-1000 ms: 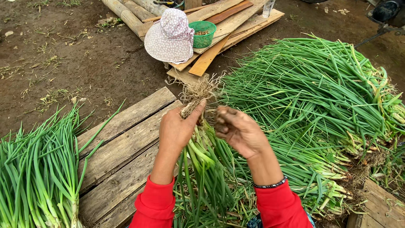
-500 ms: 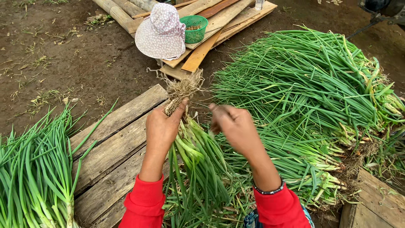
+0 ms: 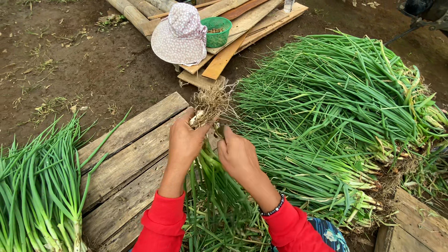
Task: The person cleans green onions by hand, peeling away the outer skins and removing dirt from the bulbs and roots before setting them on a wooden surface.
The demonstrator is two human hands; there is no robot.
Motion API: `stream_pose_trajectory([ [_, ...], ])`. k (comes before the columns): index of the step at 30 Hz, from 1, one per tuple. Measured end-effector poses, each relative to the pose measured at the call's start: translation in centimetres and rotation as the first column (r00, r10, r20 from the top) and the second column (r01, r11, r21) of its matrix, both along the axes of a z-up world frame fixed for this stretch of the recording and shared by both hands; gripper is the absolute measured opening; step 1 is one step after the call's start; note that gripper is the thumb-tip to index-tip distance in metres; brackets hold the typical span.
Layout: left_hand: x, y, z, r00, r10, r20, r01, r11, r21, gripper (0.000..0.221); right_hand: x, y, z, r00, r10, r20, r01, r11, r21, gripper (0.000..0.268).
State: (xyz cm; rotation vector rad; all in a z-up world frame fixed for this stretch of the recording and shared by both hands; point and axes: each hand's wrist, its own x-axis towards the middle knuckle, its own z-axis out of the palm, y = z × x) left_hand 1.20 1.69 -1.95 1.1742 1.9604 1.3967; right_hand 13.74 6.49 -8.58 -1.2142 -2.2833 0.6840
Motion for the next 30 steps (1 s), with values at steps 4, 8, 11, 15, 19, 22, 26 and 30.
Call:
stream_pose_trajectory([
  [4,-1.9,1.3,-3.0,0.998,-0.047,0.042,0.045,0.998,0.050,0.068,0.6,-0.3,2.2,0.992,0.117,-0.036,-0.119,0.993,-0.029,0.018],
  [8,-1.4,1.3,-2.8,0.982,-0.173,0.078,0.163,0.979,0.120,0.053,1.8,0.5,2.4,0.902,0.287,-0.322,-0.354,0.920,-0.171,0.017],
  [11,-2.4,0.5,-3.5,0.957,-0.199,0.212,0.183,0.979,0.091,0.061,3.6,0.2,3.8,0.744,0.238,-0.625,-0.538,0.768,-0.348,0.015],
  [15,-3.9,0.5,-5.2,0.748,-0.082,0.658,-0.033,0.987,0.159,0.063,8.6,0.9,4.2,0.431,-0.100,-0.897,-0.606,0.704,-0.370,0.015],
  [19,-7.5,0.4,-6.2,0.743,-0.061,0.666,-0.085,0.979,0.186,0.055,8.7,-1.0,10.7,0.874,0.044,-0.485,-0.308,0.822,-0.480,0.030],
  [22,-6.0,0.7,-4.4,0.716,-0.097,0.692,-0.092,0.969,0.231,0.054,9.2,-0.6,11.5,0.914,-0.008,0.406,0.120,0.961,-0.250,0.054],
  [26,-5.5,-0.4,-3.1,0.720,-0.064,0.691,-0.152,0.957,0.248,0.066,9.4,2.9,5.7,0.892,-0.289,0.347,0.239,0.954,0.181,0.039],
  [30,-5.2,-1.4,-1.4,0.686,-0.032,0.727,-0.213,0.946,0.243,0.072,6.5,0.3,6.1,0.971,-0.206,0.121,0.165,0.945,0.282,0.056],
])
